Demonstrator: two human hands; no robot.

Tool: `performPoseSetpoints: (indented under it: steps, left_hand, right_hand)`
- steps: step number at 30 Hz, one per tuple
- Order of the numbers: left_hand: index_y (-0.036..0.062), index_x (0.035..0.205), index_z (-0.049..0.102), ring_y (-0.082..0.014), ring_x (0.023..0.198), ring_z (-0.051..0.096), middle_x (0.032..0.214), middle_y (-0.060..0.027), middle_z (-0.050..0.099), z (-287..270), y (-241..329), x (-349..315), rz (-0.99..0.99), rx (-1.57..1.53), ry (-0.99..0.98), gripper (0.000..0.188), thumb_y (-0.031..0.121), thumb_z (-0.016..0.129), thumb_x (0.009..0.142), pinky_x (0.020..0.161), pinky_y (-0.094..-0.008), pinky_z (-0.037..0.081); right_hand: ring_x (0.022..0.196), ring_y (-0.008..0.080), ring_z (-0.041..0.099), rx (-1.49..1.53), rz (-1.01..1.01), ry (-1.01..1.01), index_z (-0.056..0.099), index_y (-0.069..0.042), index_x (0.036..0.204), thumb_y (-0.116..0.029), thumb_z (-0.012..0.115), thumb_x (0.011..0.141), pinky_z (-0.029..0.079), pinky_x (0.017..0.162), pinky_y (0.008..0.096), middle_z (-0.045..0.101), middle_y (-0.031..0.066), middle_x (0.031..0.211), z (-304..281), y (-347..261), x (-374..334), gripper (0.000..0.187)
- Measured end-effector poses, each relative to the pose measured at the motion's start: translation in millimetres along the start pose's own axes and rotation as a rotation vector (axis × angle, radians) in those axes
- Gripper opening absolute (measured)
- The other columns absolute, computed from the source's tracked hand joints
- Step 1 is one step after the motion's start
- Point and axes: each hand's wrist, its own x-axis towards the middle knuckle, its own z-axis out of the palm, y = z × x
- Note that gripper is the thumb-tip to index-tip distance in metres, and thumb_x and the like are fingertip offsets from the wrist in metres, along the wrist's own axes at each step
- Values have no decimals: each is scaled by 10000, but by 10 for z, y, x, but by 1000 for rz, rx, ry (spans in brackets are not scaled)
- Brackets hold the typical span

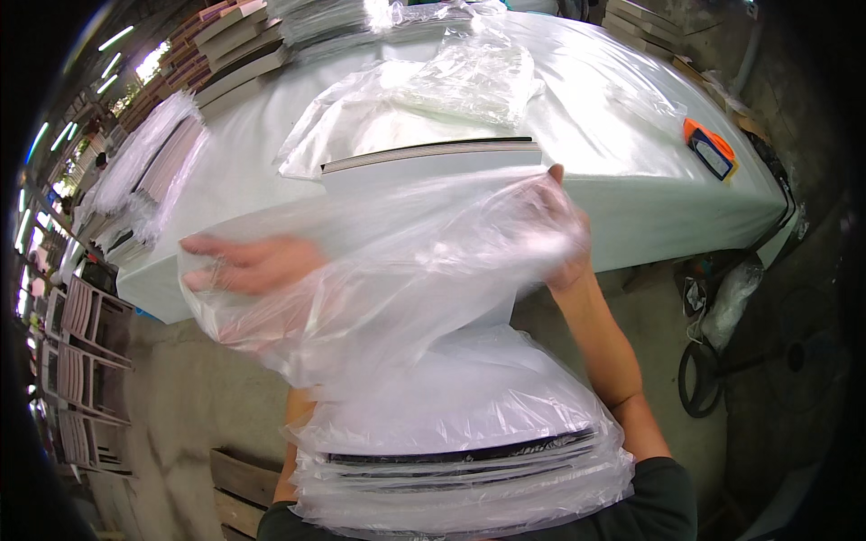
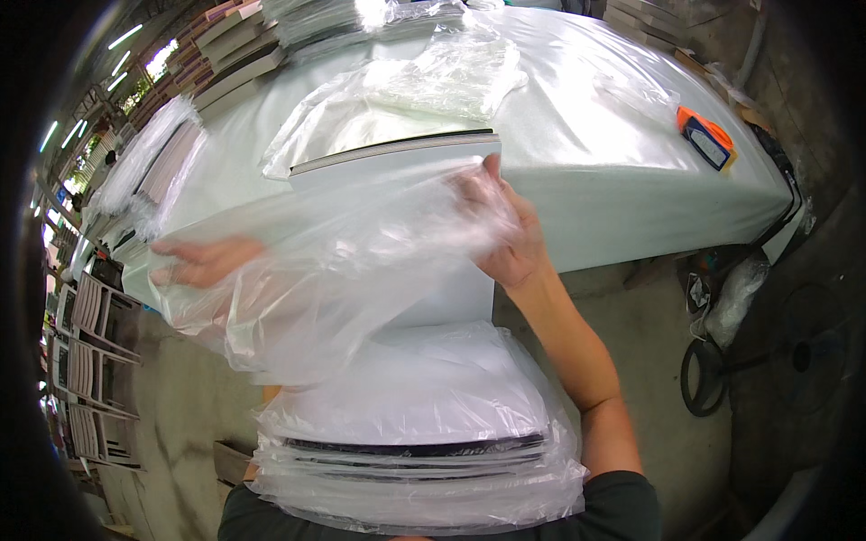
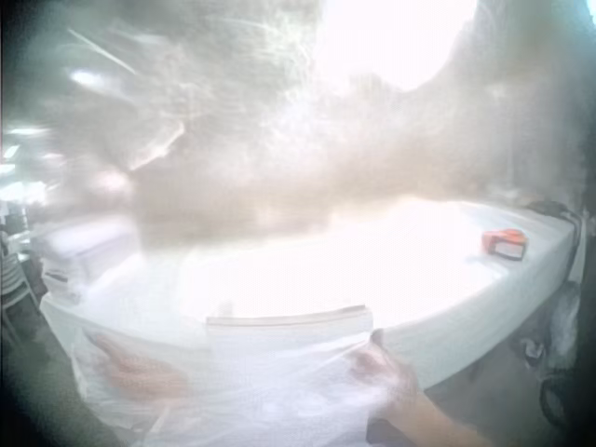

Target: The person wraps individual black books or folders in clear plastic bags, pulling each bag over an item and smoothing it down before placing the packaged item onto a growing stack.

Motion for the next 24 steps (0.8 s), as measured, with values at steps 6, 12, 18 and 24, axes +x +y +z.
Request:
performPoseSetpoints:
  steps: [6, 12, 18, 24]
  left_hand:
    - [37, 1234, 517, -94, 734, 529, 1011, -62, 639, -122, -63, -11, -11, 79, 53, 363, 214, 510, 916, 668, -241, 435]
    - [37, 1249, 515, -71, 651, 513, 974, -54, 662, -155, 111, 146, 34, 138, 157, 368, 199, 503, 919, 598, -220, 431]
    - [49, 1262, 506, -18, 537, 391, 1007, -27, 674, 206, 101, 467, 436, 357, 753, 343, 163, 448, 944, 508, -192, 375]
    - [83, 1278, 492, -17, 535, 365, 1066, -8, 660, 201, 173, 558, 568, 603, 1073, 344, 189, 444, 953, 510, -169, 367]
  right_hand:
    - [925, 215, 583, -107, 84, -302, 511, -69, 1187, -490, 587, 825, 486, 726, 356, 594, 105, 1061, -141, 200, -14, 560]
    - [718, 147, 547, -470, -100, 52, 544, 16, 1107, -153, 723, 686, 458, 604, 294, 567, 85, 918, -348, -489, -282, 487]
    - [582, 110, 448, -1515, -334, 558, 533, -109, 1205, 143, 602, 612, 394, 543, 286, 454, 8, 747, -242, -422, -36, 649]
    - [617, 226, 469, -1941, -599, 607, 533, -72, 1210, 149, 527, 615, 427, 605, 356, 452, 102, 812, -37, -235, -100, 635]
